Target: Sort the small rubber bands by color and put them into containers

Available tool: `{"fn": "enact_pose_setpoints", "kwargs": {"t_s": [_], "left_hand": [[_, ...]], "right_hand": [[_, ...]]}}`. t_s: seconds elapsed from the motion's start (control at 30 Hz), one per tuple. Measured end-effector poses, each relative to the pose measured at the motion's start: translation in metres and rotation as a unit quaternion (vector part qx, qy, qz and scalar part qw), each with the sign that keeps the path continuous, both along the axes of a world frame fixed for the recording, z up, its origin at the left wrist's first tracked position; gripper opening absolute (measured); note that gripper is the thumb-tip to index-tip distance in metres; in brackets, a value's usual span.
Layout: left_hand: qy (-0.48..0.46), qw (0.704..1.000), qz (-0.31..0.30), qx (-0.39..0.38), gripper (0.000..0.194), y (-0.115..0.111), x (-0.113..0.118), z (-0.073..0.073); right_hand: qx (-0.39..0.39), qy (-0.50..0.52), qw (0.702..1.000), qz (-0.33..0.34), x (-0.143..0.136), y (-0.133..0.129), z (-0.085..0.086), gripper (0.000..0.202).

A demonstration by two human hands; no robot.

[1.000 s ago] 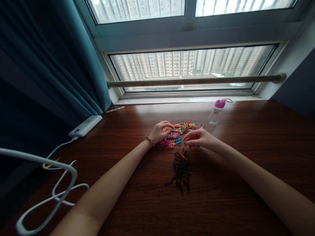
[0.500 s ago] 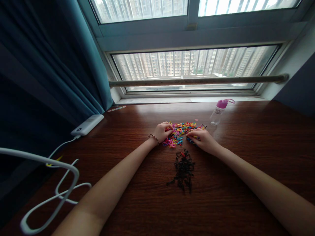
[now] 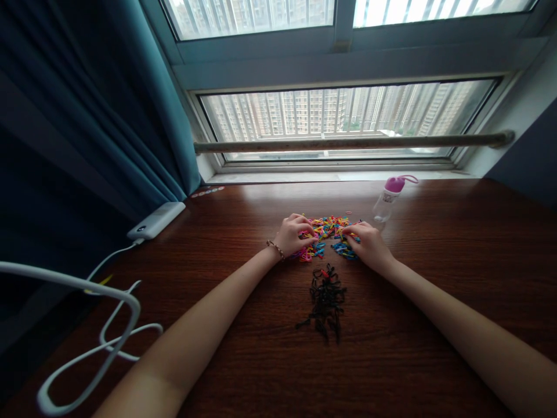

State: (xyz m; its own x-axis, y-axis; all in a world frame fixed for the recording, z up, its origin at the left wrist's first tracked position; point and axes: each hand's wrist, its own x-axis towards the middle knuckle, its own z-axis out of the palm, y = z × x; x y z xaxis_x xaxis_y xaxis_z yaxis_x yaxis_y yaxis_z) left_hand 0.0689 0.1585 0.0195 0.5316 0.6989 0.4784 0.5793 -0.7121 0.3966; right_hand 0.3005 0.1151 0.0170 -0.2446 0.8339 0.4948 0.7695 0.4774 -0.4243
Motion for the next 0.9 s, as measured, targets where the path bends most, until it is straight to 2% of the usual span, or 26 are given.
{"fn": "enact_pose_setpoints", "kwargs": {"t_s": [0.17,0.27,0.5,0.73,0.9], "left_hand": [[0.043,0.998,0.033,-0.033,0.013,0.002,0.002,-0.006],[0.023,0.998,0.026,-0.052,0.008,0.005,0.001,-0.008],[-0.04,0.996,0.005,-0.078,0.01,0.012,-0.002,-0.009],[-0.084,0.989,0.045,-0.116,0.014,0.013,-0.003,-0.013],[-0.113,0.985,0.051,-0.118,0.017,0.013,-0.003,-0.014]], "right_hand": [[0.011,-0.024,0.999,0.025,-0.002,-0.001,-0.002,0.019],[0.027,-0.019,0.999,0.034,-0.002,-0.001,-0.002,0.02],[0.038,-0.009,0.998,0.047,-0.002,-0.001,-0.005,0.022],[0.046,-0.007,0.998,0.049,-0.002,0.001,-0.005,0.026],[0.042,-0.026,0.996,0.068,-0.004,0.0,-0.006,0.031]]}}
